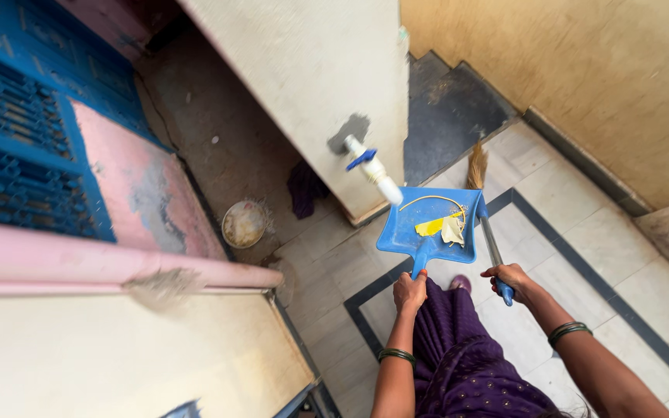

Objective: The person sweeps a tiled floor using a broom and collects debris into a blue dustpan. The camera moves erratically, showing various angles of the floor, shoes, and a resting dog nearby.

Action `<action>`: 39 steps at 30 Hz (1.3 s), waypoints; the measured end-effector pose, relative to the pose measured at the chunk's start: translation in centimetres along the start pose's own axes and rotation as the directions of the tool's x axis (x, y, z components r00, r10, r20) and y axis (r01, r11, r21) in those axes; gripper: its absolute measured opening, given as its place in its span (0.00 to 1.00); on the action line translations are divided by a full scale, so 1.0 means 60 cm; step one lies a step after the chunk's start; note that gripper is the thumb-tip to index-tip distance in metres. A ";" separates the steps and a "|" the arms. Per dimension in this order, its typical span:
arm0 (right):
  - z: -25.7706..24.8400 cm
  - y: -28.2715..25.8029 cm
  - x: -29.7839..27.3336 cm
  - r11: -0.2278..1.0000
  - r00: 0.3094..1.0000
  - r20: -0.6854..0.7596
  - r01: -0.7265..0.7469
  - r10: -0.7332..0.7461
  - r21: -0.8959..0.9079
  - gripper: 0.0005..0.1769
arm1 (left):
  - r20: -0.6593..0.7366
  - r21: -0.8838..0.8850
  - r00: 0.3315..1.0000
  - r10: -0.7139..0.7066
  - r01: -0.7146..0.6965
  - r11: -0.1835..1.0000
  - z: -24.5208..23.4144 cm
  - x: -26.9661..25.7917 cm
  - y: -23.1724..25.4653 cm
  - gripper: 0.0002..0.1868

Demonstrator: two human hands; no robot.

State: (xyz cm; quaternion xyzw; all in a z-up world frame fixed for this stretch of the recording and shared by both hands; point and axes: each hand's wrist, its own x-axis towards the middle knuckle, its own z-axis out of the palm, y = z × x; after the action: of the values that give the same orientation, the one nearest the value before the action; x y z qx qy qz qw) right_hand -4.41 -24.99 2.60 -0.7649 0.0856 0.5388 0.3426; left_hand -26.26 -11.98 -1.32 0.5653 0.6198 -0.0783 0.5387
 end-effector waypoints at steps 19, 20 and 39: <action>0.352 0.127 -0.243 0.937 0.986 0.163 -0.013 -0.046 0.348 0.10 | -0.384 -0.295 0.892 -0.240 0.128 0.947 -0.182 -0.067 -0.285 0.28; 0.365 0.115 -0.268 0.949 0.978 0.206 -0.036 -0.031 0.313 0.09 | -0.384 -0.338 0.881 -0.275 0.143 0.930 -0.190 -0.070 -0.288 0.27; 0.414 0.008 -0.397 0.998 0.704 0.709 -0.053 0.049 -0.017 0.26 | -0.411 -0.610 0.700 -0.584 0.265 0.747 -0.245 -0.181 -0.433 0.26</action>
State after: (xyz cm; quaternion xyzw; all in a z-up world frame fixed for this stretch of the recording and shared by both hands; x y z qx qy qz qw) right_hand -33.34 -15.71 18.82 -0.4961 -0.0302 0.8001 0.3358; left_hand -57.55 -17.37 -0.43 0.2331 0.8678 0.1360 0.4172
